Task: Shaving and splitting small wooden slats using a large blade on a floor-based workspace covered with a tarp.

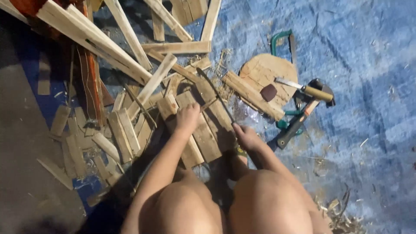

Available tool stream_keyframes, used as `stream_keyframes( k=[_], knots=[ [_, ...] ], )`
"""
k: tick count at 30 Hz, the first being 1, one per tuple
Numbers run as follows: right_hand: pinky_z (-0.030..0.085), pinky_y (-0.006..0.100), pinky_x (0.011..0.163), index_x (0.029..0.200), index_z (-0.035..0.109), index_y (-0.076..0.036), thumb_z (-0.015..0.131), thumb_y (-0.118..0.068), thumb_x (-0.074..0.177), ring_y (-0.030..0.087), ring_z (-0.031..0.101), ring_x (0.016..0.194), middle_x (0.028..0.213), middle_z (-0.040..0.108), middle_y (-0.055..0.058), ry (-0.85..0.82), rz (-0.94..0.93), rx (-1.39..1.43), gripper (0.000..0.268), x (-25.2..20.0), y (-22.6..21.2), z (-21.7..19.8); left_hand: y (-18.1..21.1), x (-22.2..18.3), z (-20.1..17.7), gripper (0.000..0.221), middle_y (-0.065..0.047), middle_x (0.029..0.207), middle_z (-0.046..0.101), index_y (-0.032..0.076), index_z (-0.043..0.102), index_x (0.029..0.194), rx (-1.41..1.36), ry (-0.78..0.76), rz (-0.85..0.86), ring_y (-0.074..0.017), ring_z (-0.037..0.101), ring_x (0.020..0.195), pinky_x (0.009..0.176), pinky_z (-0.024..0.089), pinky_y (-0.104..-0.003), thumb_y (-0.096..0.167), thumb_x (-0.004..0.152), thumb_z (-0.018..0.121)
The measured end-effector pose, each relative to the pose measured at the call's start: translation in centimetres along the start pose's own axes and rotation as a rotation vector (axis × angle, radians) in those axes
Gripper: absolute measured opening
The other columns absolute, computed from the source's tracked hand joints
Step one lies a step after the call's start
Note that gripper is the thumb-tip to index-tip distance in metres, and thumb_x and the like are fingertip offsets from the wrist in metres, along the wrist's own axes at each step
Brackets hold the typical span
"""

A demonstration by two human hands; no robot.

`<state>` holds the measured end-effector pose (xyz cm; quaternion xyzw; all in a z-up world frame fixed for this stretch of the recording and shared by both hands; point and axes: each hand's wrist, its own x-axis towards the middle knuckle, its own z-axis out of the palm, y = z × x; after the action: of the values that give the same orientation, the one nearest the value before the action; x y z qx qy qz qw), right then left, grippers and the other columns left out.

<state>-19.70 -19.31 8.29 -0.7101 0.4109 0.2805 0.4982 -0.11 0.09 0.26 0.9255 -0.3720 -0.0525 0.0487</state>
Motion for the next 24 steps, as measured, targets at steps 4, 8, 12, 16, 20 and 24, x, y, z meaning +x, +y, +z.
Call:
stream_keyframes(
  k=[4,8,12,16,20,24],
  knots=[
    [0.055,0.053,0.095,0.137,0.067,-0.007,0.047,-0.065,0.104,0.037,0.07,0.114,0.114,0.075,0.021,0.082,0.012,-0.07,0.07,-1.6,-1.8,-0.6,-0.3,0.7,0.2,0.022,-0.012,0.082,0.071,0.003,0.067,0.104,-0.021,-0.042,-0.026,-0.0323,0.076,0.074,0.07,0.06,-0.048,0.018,0.088,0.07],
    [0.06,0.048,0.081,0.126,0.071,0.002,0.049,-0.058,0.103,0.034,0.077,0.086,0.087,0.077,0.022,0.067,-0.049,-0.025,0.068,-1.5,-1.3,-0.4,-0.8,0.3,0.1,0.029,-0.008,0.077,0.07,0.006,0.067,0.099,0.021,0.024,0.001,-0.0294,0.076,0.069,0.066,0.061,-0.045,0.026,0.082,0.08],
    [0.059,0.05,0.074,0.123,0.072,0.004,0.05,-0.055,0.104,0.039,0.077,0.083,0.085,0.076,0.025,0.068,-0.062,-0.019,0.067,-1.9,-1.3,-0.5,-0.3,-0.6,-1.5,0.028,-0.009,0.077,0.069,0.007,0.064,0.098,-0.005,0.054,0.009,-0.0309,0.075,0.07,0.066,0.061,-0.045,0.026,0.084,0.078],
    [0.059,0.05,0.072,0.122,0.071,0.005,0.05,-0.053,0.104,0.039,0.076,0.08,0.084,0.074,0.026,0.1,-0.123,0.004,0.064,-3.4,-2.4,-0.9,-0.2,0.0,-1.4,0.014,-0.008,0.077,0.07,0.009,0.063,0.096,0.0,0.007,-0.06,-0.0291,0.076,0.07,0.066,0.061,-0.043,0.02,0.089,0.07],
    [0.055,0.045,0.062,0.098,0.072,-0.001,0.05,-0.038,0.105,0.032,0.068,0.054,0.058,0.066,0.015,0.218,-0.473,0.161,0.043,-4.3,-3.1,-4.7,-0.4,1.7,-0.2,0.018,-0.013,0.103,0.074,0.01,0.056,0.116,-0.033,-0.369,-0.186,-0.0341,0.076,0.097,0.089,0.054,-0.05,0.018,0.1,0.054],
    [0.053,0.042,0.062,0.09,0.066,-0.002,0.041,-0.042,0.108,0.03,0.067,0.052,0.055,0.065,0.016,0.286,-0.619,0.141,0.051,-8.1,-7.1,-7.6,0.4,1.2,-2.2,0.02,-0.014,0.106,0.073,0.01,0.056,0.117,-0.096,-0.386,-0.197,-0.0347,0.075,0.102,0.09,0.051,-0.052,0.015,0.101,0.047]
  ],
)
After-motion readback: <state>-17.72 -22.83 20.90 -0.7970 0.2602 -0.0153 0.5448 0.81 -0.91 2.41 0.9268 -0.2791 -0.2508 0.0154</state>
